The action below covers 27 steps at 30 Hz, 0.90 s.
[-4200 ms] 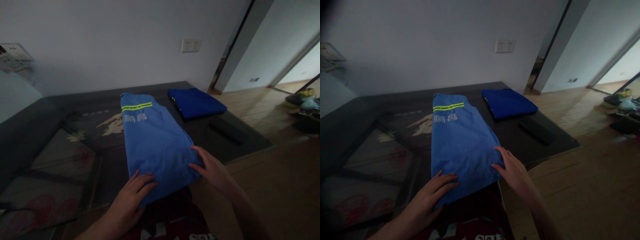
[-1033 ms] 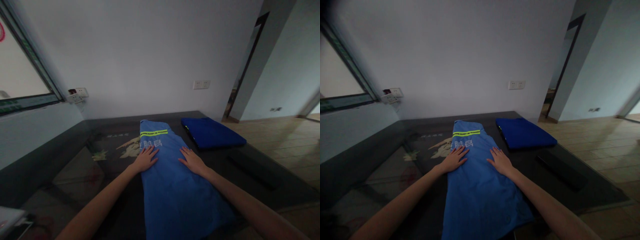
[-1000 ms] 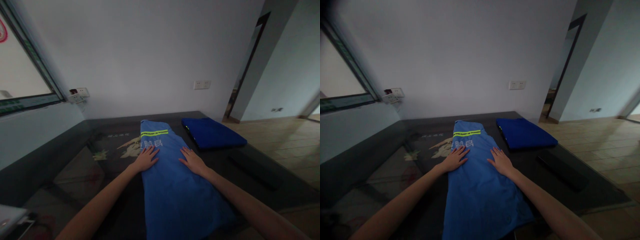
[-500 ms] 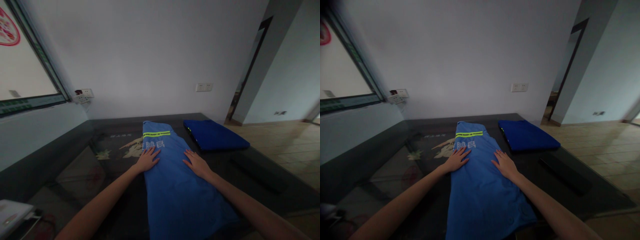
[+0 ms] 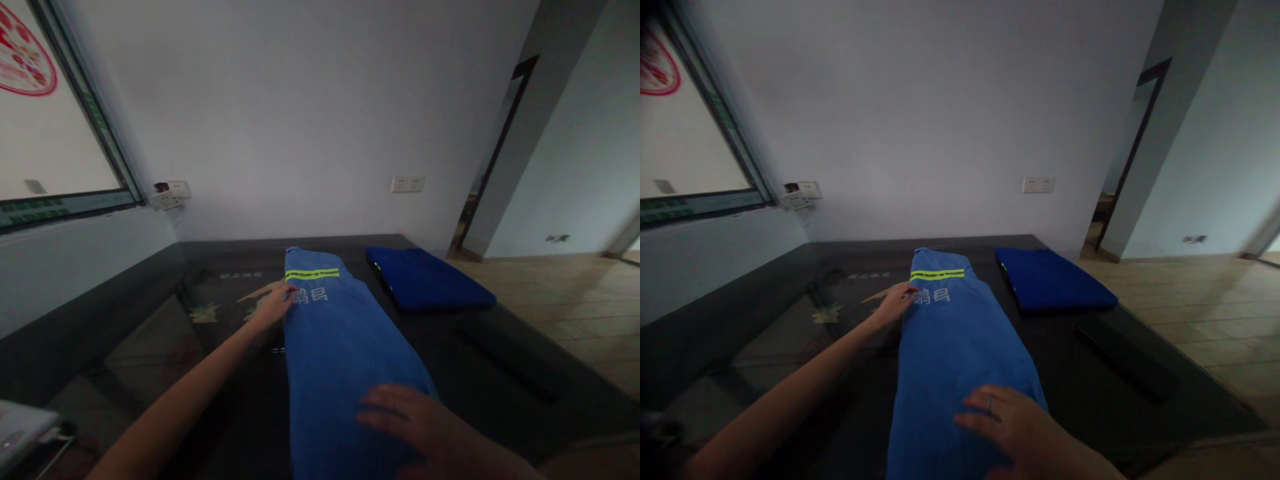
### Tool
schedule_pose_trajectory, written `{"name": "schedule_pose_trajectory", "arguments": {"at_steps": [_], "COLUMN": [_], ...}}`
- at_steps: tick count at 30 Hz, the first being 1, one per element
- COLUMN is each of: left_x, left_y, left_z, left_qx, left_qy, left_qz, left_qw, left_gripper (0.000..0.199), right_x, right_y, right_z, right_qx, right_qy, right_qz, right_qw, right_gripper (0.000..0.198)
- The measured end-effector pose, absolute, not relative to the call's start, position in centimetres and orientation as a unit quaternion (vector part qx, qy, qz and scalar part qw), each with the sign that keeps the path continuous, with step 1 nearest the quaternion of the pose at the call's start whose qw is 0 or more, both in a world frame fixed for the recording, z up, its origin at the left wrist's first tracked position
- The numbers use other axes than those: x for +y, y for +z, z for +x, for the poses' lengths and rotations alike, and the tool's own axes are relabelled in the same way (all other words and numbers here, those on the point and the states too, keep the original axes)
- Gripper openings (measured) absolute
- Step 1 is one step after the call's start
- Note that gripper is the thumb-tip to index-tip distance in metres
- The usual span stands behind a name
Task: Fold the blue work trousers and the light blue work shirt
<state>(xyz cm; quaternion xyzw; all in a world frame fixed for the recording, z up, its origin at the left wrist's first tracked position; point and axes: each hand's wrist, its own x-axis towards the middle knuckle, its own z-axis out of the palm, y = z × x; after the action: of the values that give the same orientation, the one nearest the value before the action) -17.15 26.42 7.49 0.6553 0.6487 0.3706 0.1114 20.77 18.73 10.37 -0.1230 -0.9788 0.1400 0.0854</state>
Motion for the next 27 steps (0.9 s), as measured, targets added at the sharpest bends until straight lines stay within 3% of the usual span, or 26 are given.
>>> {"name": "schedule_pose_trajectory", "arguments": {"at_steps": [3, 6, 12, 17, 24, 27], "left_x": [21.0, 14.8, 10.2, 11.1, 11.6, 11.7], "left_y": [9.0, 10.0, 10.5, 8.7, 8.1, 8.2], "left_z": [-14.6, -12.1, -9.8, -9.3, -8.3, -7.5], "left_qx": [0.488, 0.353, 0.321, 0.303, 0.251, 0.268], "left_qy": [0.241, 0.103, 0.021, 0.042, 0.062, 0.088], "left_qz": [0.822, 0.907, 0.925, 0.941, 0.966, 0.959], "left_qw": [0.167, 0.207, 0.205, 0.147, -0.004, -0.006], "left_gripper": [0.035, 0.072, 0.081, 0.073, 0.039, 0.034], "right_x": [17.0, 17.5, 18.5, 18.4, 18.3, 18.4], "right_y": [7.3, 4.3, 3.5, 3.8, 4.0, 4.1], "right_z": [22.7, 24.1, 26.0, 26.8, 26.9, 27.2], "right_qx": [-0.987, -0.975, -0.976, -0.976, -0.976, -0.972], "right_qy": [0.016, -0.057, -0.002, 0.057, 0.065, 0.088], "right_qz": [-0.118, -0.159, -0.167, -0.175, -0.172, -0.184], "right_qw": [0.112, 0.147, 0.137, 0.114, 0.117, 0.115], "right_gripper": [0.07, 0.075, 0.09, 0.098, 0.089, 0.084]}}
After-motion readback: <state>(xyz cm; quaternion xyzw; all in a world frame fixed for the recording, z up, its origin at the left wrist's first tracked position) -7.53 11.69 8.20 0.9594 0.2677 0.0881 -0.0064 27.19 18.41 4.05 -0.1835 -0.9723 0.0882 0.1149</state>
